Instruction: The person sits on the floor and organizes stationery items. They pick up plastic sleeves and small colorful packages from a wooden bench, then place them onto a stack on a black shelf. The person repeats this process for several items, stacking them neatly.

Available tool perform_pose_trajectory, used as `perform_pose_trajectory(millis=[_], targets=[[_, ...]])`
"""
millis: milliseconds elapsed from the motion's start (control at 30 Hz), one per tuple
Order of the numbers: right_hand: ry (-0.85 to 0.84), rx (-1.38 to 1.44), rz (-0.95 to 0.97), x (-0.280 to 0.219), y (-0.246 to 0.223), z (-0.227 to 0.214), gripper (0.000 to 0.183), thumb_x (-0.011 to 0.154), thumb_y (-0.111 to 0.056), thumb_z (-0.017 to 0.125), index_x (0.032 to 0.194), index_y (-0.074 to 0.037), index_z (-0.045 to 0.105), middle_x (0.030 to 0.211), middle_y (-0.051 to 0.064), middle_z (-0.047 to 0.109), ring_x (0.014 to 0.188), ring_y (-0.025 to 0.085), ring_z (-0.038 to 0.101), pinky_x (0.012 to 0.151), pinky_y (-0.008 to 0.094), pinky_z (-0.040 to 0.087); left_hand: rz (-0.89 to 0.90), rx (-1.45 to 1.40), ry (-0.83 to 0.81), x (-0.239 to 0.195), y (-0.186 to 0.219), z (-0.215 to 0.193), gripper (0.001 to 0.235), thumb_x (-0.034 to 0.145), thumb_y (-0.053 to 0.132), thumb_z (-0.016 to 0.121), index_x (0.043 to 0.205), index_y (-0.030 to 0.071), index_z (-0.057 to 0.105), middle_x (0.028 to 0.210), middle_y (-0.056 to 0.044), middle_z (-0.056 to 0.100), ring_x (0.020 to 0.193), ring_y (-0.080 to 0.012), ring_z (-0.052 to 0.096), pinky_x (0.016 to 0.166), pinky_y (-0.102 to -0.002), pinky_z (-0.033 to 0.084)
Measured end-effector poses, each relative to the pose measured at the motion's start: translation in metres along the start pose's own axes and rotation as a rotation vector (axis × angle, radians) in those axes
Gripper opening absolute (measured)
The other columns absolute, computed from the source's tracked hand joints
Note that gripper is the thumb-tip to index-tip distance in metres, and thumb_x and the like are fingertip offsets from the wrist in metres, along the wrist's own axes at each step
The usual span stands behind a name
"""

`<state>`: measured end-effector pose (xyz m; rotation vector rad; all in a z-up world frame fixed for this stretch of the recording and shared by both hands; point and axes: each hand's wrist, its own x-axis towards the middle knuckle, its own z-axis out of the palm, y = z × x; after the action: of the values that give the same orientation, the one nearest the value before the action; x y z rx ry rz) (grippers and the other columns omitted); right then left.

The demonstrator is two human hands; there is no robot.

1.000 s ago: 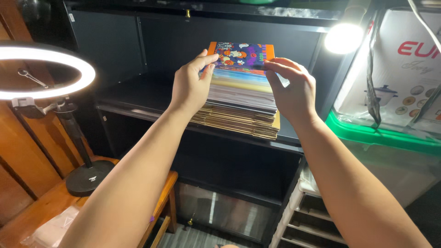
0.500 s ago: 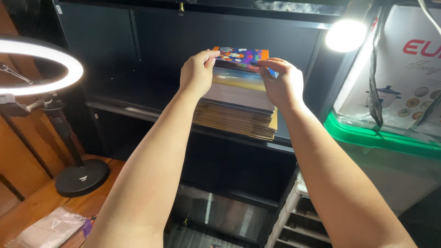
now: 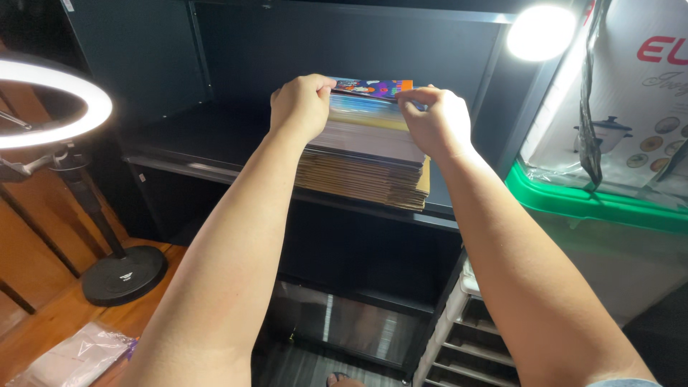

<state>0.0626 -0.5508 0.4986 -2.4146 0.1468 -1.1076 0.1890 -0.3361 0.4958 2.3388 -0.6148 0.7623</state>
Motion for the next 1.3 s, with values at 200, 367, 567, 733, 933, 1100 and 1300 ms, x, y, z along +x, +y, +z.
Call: perform_pose_trajectory(millis=[200, 367, 567, 733, 933, 1100, 1300], targets=[[-0.018, 0.018, 0.047, 0.0, 0.001, 0.004, 0.028, 0.099, -0.04, 0.062, 0.123, -0.034, 0.076, 0.129, 0.004, 0.072, 0.132, 0.033, 0.058, 0.108, 0.053, 0.048, 0.014, 0.059, -0.03, -0.003, 0.002, 0.001, 0.038, 0.105, 0.033, 0.041, 0.127, 0.033, 0.073, 0.132, 0.0, 0.071, 0.132, -0.0274, 0.06, 0.115, -0.047, 0.038], [-0.021, 0.019, 0.025, 0.004, 0.016, 0.011, 0.029, 0.1, -0.046, 0.061, 0.124, -0.039, 0.075, 0.131, 0.001, 0.07, 0.136, 0.031, 0.055, 0.109, 0.052, 0.047, 0.056, 0.068, -0.011, 0.003, -0.011, 0.013, 0.042, 0.104, 0.032, 0.039, 0.132, 0.034, 0.07, 0.141, 0.005, 0.065, 0.14, -0.0219, 0.053, 0.118, -0.051, 0.035], [0.196, 0.045, -0.281, 0.0, 0.027, 0.018, 0.028, 0.099, -0.035, 0.066, 0.122, -0.025, 0.077, 0.129, 0.004, 0.069, 0.13, 0.032, 0.053, 0.108, 0.043, 0.041, 0.13, -0.03, 0.162, -0.035, -0.001, -0.012, 0.039, 0.101, 0.023, 0.053, 0.137, 0.019, 0.066, 0.153, -0.012, 0.053, 0.146, -0.0278, 0.041, 0.117, -0.065, 0.023], [0.313, 0.132, -0.294, -0.036, 0.002, 0.008, 0.019, 0.097, -0.026, 0.072, 0.115, -0.027, 0.076, 0.136, 0.005, 0.066, 0.144, 0.039, 0.038, 0.113, 0.051, 0.034, 0.21, 0.021, 0.407, -0.093, -0.015, -0.021, 0.026, 0.093, 0.014, 0.07, 0.118, 0.016, 0.074, 0.147, -0.013, 0.058, 0.146, -0.0322, 0.039, 0.115, -0.072, 0.021], [0.43, 0.281, -0.6, -0.092, -0.041, 0.017, 0.013, 0.096, -0.011, 0.075, 0.109, -0.014, 0.076, 0.124, 0.013, 0.068, 0.133, 0.04, 0.053, 0.119, 0.053, 0.037, 0.104, -0.201, 0.284, -0.194, -0.045, -0.02, 0.016, 0.092, 0.02, 0.069, 0.106, 0.025, 0.076, 0.143, -0.009, 0.063, 0.148, -0.0312, 0.044, 0.117, -0.065, 0.021], [0.306, 0.461, -0.738, -0.144, -0.075, 0.045, 0.008, 0.101, -0.015, 0.068, 0.104, -0.009, 0.074, 0.11, 0.013, 0.07, 0.113, 0.034, 0.064, 0.112, 0.054, 0.047, 0.016, -0.38, 0.076, -0.3, -0.089, -0.012, 0.022, 0.093, 0.015, 0.069, 0.114, 0.017, 0.073, 0.145, -0.016, 0.062, 0.14, -0.0301, 0.055, 0.116, -0.042, 0.04], [0.069, 0.679, -0.519, -0.204, -0.09, 0.112, 0.012, 0.094, -0.007, 0.073, 0.104, -0.011, 0.076, 0.107, 0.008, 0.072, 0.111, 0.022, 0.067, 0.1, 0.034, 0.053, -0.401, -0.234, 0.082, -0.418, -0.208, 0.028, 0.017, 0.089, 0.02, 0.073, 0.103, 0.019, 0.082, 0.126, -0.001, 0.073, 0.123, -0.0183, 0.067, 0.11, -0.034, 0.046]])
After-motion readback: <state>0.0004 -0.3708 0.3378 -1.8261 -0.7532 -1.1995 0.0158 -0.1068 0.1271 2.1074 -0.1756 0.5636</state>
